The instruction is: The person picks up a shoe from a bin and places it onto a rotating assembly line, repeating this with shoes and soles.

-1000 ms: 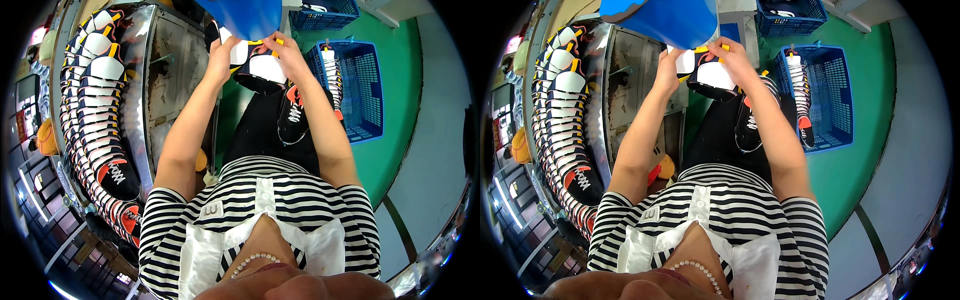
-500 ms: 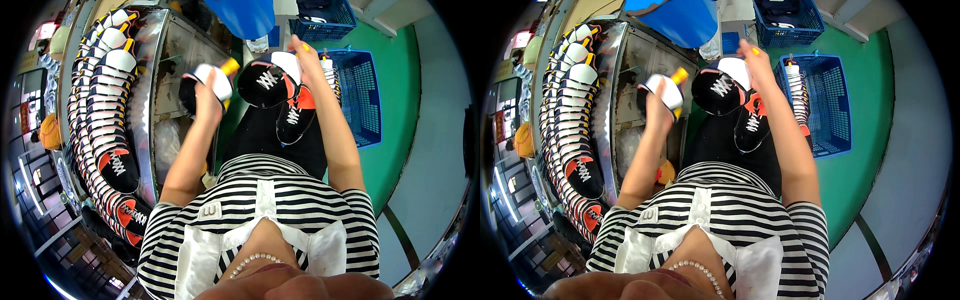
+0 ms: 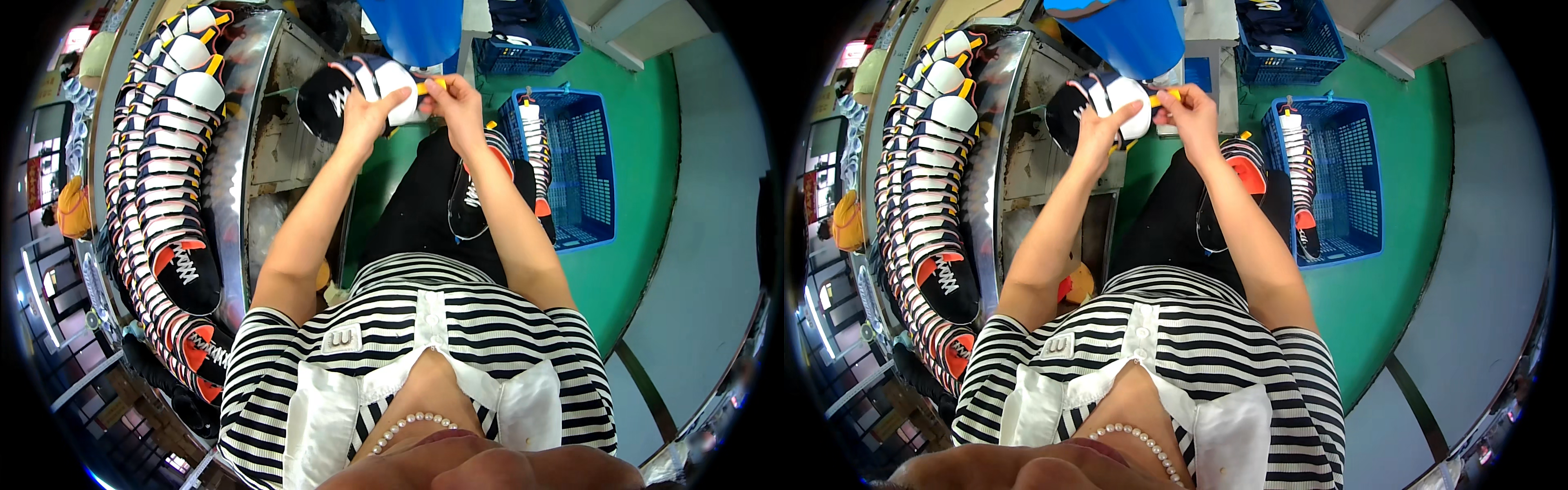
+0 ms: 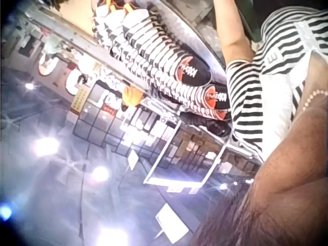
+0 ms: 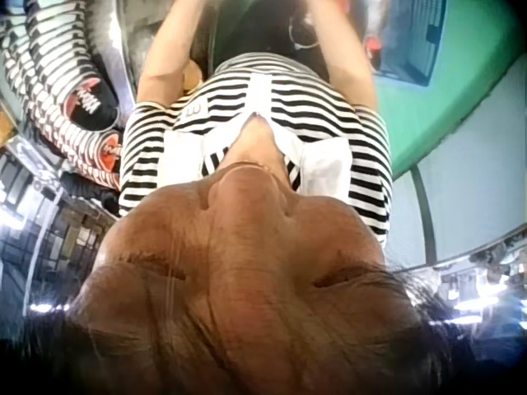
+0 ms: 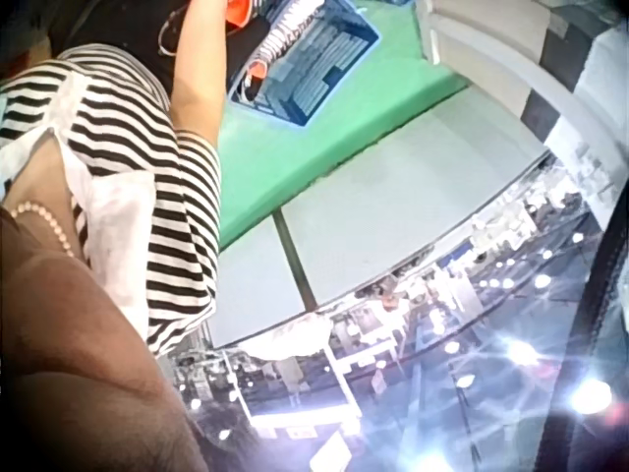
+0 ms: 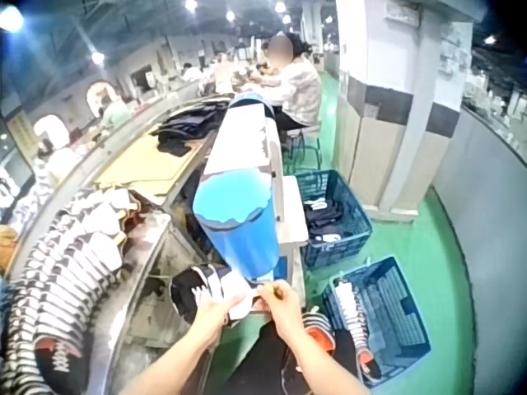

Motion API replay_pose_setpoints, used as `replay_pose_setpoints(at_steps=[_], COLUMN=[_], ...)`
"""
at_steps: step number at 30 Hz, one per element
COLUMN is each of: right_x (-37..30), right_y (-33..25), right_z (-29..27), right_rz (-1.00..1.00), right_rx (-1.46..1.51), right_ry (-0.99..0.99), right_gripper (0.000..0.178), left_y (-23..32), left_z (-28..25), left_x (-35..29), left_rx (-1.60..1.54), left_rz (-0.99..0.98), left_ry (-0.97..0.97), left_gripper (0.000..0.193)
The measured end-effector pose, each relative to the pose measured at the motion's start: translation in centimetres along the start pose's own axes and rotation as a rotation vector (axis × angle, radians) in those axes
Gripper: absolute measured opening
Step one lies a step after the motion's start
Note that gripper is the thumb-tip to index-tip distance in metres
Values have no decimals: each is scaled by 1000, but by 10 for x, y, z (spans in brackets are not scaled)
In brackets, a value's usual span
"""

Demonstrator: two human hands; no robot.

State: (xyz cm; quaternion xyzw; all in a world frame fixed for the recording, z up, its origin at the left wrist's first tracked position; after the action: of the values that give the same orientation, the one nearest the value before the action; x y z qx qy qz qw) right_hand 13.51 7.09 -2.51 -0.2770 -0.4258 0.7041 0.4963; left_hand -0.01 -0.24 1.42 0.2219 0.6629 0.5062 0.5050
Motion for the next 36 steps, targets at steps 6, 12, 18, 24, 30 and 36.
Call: replay_pose_setpoints(at_steps=[6,12,18,24,30,36], right_x=[16,47,67,0,1,-18], right_y=[19,19,29,117,110,144], right_z=[-13,-29,-76,-211,-229,-241], right_rz=[145,254,76,297,266,186], right_rx=[226,122,-502,-1374,-1605,-1342], right_ry=[141,47,-100,-831,-716,-691], right_gripper=[14,14,27,106,86,80], left_y=[8,-8,-21,14,30,-66], left_z=[1,6,3,-47,-126,-345], left_x=[37,63,40,-129,-285,-303], left_rx=[7,-245,-989,-628,-553,-489], left_rz=[32,-348,-706,-280,115,473], left_ry=[-6,-70,-219,232,839,1394], left_gripper=[25,30,33,33,33,32])
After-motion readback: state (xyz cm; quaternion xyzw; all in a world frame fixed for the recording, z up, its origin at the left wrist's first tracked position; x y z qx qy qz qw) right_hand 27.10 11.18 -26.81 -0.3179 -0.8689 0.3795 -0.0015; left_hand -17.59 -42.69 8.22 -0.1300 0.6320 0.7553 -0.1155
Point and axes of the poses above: each hand's wrist, its own x-axis towards the middle knuckle, its own z-axis out of the palm, y = z × x, the point moved 4 cm from there along x, towards the middle knuckle, and after that the axes turned 15 degrees about -z, right-handed, at the moved point
